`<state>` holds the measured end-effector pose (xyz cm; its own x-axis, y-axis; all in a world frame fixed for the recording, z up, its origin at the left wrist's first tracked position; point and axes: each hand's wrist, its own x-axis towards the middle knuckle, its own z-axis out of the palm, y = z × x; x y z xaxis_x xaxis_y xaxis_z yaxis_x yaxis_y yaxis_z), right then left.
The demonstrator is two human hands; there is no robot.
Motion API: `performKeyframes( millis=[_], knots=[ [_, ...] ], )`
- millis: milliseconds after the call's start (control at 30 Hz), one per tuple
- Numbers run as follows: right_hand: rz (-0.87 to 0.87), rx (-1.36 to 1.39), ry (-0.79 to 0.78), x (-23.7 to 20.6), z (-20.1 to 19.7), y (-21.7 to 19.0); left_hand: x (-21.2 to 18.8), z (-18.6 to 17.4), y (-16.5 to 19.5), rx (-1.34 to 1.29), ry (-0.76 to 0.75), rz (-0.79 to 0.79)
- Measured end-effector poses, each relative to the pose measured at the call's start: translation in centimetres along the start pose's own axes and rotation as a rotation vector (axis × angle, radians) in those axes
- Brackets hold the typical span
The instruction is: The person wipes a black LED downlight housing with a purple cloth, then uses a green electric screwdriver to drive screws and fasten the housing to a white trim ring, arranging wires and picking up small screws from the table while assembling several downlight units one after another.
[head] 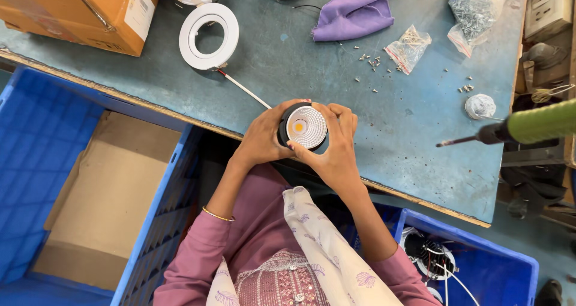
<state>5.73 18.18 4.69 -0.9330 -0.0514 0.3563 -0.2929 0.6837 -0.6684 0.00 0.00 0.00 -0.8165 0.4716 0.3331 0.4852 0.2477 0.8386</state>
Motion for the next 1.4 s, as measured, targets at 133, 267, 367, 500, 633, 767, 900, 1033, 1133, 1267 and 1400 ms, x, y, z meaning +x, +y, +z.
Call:
performKeyframes(
  millis=[133,267,367,500,633,767,900,1033,1133,1267,1400],
  knots=[
    [-0.02,-0.05,-0.011,0.3,0.1,-0.6,-0.1,-0.7,0.0,0.012,0.013,0.002],
    [-0.006,-0.12,0.039,0.0,1.3,-1.8,-0.2,-1.6,-0.4,0.008,0.019,0.002],
    [0.01,-0.161,0.07,0.2,2.4,-2.5,-0.2,-2.4,-0.8,0.008,0.02,0.006],
    [0.053,-0.204,0.088,0.3,3.4,-3.1,-0.3,-3.2,-1.1,0.012,0.027,-0.005],
    [0.001,-0.203,0.074,1.0,4.2,-3.2,-0.3,-3.7,-1.2,0.004,0.047,-0.01],
    [-0.095,-0.168,-0.027,1.9,3.0,-2.9,-0.3,-4.2,-1.2,0.023,0.035,-0.067],
    [-0.093,-0.127,-0.139,2.2,1.9,-2.9,-0.5,-4.5,-1.3,0.035,0.009,-0.099],
    [-0.124,-0.162,-0.153,2.5,1.5,-3.7,-0.6,-4.7,-1.4,0.04,0.021,-0.073],
    [-0.181,-0.223,-0.166,2.9,0.9,-4.6,-1.0,-5.1,-1.0,0.025,0.046,-0.018],
    [-0.284,-0.265,-0.198,3.4,-0.2,-5.8,-1.7,-5.5,-0.2,0.016,0.035,0.005],
    [-0.398,-0.272,-0.236,3.9,-0.7,-6.8,-2.4,-5.5,0.5,0.027,0.023,0.009]
  ],
)
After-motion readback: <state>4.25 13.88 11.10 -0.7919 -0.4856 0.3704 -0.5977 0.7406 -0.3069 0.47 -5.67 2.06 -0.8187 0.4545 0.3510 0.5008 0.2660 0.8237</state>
